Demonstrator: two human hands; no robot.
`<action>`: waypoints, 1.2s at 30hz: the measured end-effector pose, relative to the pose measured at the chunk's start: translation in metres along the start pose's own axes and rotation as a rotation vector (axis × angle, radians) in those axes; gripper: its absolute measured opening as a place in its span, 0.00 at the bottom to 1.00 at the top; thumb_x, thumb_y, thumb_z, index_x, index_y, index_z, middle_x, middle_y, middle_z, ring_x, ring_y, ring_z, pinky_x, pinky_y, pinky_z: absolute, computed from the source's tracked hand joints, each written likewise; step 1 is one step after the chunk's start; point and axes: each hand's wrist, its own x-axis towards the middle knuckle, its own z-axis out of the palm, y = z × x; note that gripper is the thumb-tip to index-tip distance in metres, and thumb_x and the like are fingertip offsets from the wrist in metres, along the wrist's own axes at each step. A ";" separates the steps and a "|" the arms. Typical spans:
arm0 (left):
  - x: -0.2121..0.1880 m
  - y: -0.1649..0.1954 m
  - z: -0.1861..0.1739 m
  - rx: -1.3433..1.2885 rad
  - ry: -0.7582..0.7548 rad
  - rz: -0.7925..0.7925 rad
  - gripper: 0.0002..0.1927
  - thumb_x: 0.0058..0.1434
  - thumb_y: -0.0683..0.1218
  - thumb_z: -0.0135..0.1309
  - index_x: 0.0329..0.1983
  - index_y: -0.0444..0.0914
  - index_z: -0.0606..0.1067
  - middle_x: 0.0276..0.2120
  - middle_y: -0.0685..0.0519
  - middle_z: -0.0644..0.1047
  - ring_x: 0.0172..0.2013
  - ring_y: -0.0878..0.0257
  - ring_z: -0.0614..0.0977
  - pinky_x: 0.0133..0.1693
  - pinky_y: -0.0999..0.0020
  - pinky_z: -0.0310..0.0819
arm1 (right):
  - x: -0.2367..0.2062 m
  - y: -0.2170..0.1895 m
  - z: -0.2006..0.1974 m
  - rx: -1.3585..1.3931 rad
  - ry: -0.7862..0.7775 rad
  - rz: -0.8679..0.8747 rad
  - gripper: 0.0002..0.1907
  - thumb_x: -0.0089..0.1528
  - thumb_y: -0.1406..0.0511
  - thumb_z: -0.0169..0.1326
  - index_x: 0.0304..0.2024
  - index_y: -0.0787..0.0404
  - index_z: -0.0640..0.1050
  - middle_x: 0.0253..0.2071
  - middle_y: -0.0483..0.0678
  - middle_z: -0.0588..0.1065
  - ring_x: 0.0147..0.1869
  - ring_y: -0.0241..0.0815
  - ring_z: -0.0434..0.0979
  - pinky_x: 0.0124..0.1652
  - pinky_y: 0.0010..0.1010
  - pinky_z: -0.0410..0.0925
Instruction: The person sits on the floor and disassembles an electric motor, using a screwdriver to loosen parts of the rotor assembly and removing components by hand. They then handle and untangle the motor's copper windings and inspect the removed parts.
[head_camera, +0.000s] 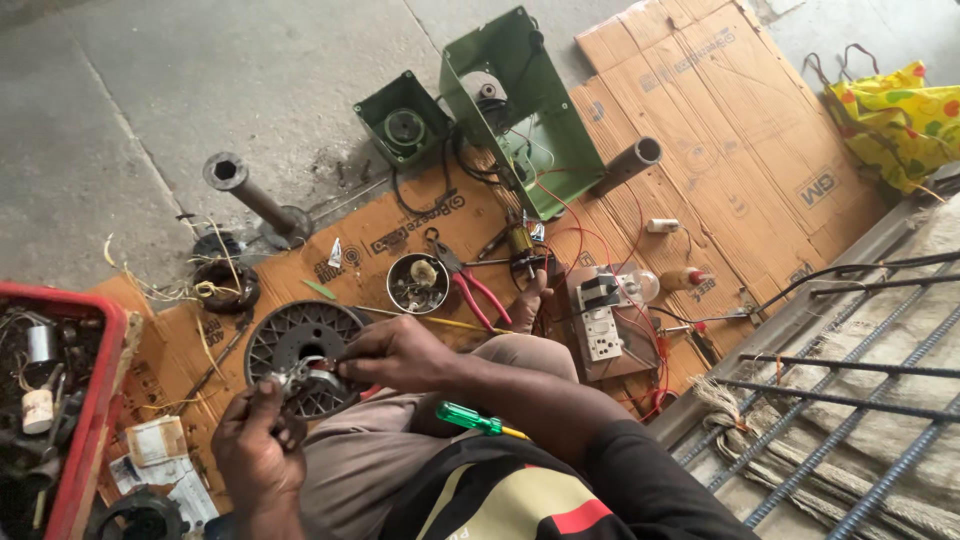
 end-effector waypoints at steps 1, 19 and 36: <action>0.000 0.001 0.002 0.000 -0.017 -0.004 0.08 0.65 0.43 0.62 0.40 0.35 0.76 0.21 0.58 0.67 0.19 0.71 0.65 0.22 0.74 0.57 | 0.000 0.000 0.001 0.038 -0.007 0.038 0.12 0.63 0.67 0.61 0.48 0.64 0.83 0.41 0.51 0.82 0.45 0.38 0.82 0.46 0.30 0.75; -0.012 0.023 0.029 0.358 0.022 0.058 0.12 0.59 0.44 0.66 0.40 0.32 0.79 0.24 0.58 0.75 0.20 0.74 0.67 0.23 0.78 0.55 | 0.003 -0.015 -0.008 0.011 0.023 0.214 0.13 0.55 0.65 0.58 0.39 0.64 0.85 0.28 0.49 0.82 0.32 0.34 0.82 0.34 0.27 0.76; -0.021 0.030 0.046 0.549 -0.081 0.206 0.12 0.53 0.47 0.69 0.34 0.34 0.82 0.27 0.56 0.81 0.28 0.72 0.79 0.33 0.76 0.73 | -0.001 -0.026 -0.015 -0.050 0.012 0.224 0.10 0.53 0.68 0.57 0.35 0.66 0.85 0.25 0.50 0.81 0.29 0.34 0.81 0.30 0.27 0.73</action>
